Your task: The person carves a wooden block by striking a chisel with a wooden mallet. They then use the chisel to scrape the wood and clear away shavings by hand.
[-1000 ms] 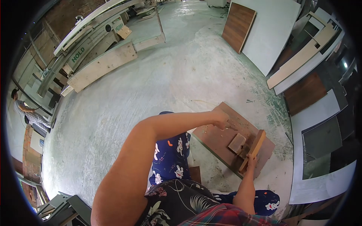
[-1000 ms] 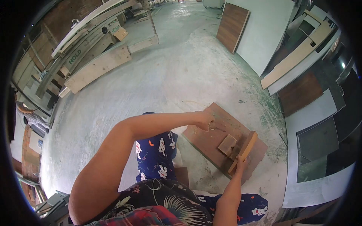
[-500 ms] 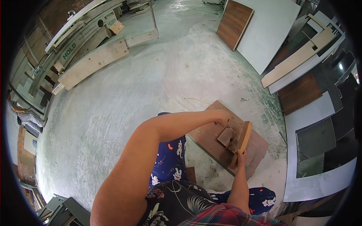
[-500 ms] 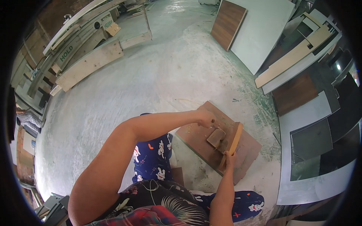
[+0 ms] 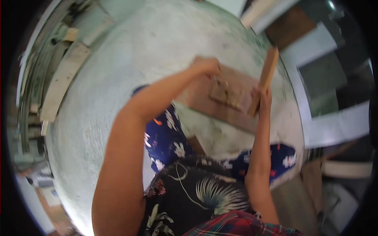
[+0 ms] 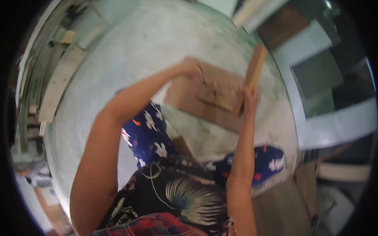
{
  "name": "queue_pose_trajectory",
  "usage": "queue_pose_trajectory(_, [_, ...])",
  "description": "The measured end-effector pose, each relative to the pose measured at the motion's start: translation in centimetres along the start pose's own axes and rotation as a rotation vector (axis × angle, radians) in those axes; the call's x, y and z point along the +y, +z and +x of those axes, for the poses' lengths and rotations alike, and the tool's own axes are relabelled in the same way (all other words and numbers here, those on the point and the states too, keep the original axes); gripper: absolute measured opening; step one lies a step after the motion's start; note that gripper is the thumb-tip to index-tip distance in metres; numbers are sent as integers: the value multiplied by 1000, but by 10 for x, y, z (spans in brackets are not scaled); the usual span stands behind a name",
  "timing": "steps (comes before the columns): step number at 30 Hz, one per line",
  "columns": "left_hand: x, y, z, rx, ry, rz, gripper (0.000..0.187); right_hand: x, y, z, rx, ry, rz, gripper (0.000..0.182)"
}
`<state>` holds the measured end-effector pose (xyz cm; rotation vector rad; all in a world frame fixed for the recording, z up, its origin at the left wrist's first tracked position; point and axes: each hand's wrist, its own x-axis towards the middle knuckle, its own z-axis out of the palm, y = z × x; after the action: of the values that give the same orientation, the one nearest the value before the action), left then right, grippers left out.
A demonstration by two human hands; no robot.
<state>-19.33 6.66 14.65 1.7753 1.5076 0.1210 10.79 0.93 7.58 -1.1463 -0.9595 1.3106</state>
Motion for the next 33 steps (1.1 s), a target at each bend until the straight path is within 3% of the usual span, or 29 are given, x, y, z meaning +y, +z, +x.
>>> queue_pose_trajectory(3, [28,-9,-29,21,56,-28,31,-56,10,-22,60,126,-54,40])
queue_pose_trajectory(9, [30,-3,-43,97,-55,-66,26,-107,19,-52,43,10,-24,49])
queue_pose_trajectory(19, [9,62,-24,169,-263,-519,19,-78,14,-61,34,103,12,46])
queue_pose_trajectory(33, [-1,94,7,173,-346,-457,21,-72,19,-63,-36,59,-84,46])
